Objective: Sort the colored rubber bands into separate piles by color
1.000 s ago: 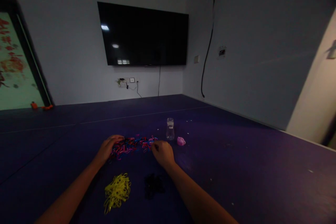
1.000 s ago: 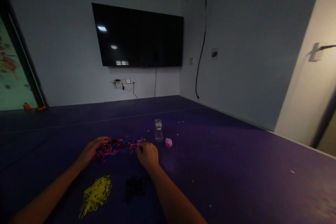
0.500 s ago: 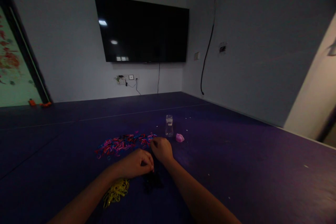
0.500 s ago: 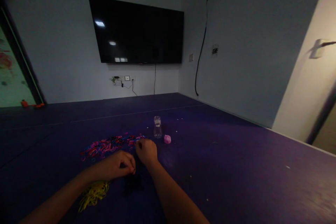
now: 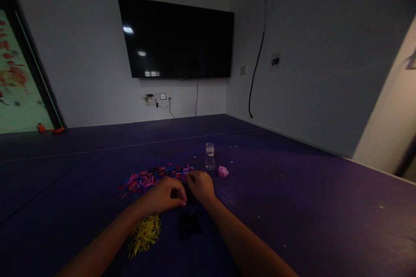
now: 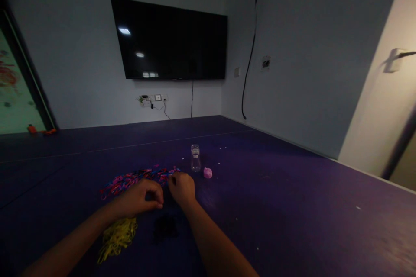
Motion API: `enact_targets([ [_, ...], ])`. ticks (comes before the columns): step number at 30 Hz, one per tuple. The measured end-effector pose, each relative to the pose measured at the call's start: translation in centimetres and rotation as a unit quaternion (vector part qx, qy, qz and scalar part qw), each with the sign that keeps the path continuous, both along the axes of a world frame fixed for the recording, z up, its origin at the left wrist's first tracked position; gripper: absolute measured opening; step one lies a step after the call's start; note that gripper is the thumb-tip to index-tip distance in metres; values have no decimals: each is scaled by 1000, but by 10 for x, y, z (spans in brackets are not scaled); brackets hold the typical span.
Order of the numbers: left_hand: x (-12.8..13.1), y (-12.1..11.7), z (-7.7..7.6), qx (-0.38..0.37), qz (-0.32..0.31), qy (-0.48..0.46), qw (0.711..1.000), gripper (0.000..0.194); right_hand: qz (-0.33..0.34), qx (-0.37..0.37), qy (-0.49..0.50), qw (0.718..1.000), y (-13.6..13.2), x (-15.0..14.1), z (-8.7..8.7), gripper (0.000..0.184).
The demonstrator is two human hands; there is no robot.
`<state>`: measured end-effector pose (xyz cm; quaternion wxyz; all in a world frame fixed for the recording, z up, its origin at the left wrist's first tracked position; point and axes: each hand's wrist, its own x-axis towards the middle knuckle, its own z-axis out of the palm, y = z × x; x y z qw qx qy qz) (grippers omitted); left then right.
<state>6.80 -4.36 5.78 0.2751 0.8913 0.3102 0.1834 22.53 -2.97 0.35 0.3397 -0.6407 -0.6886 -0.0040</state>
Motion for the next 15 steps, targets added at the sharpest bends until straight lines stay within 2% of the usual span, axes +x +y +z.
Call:
enact_targets([
  [2, -10, 14, 4, 65, 66, -6, 996, 9, 4, 1, 4, 1000, 0, 0, 1, 28],
  [4, -26, 32, 2, 137, 159, -12, 978, 15, 7, 4, 6, 1000, -1, 0, 1, 29],
  [7, -58, 63, -12, 232, 240, 5, 943, 28, 5, 3, 4, 1000, 0, 0, 0, 28],
  [9, -78, 81, -28, 262, 267, 28, 927, 36, 0, -2, 0, 1000, 1, 0, -1, 27],
  [11, -93, 94, -45, 261, 279, 67, 922, 40, -4, -5, -4, 1000, 2, 0, -2, 28],
  [15, -102, 103, -69, 235, 282, 139, 920, 42, -1, 5, -7, 1000, 2, 0, -2, 30],
])
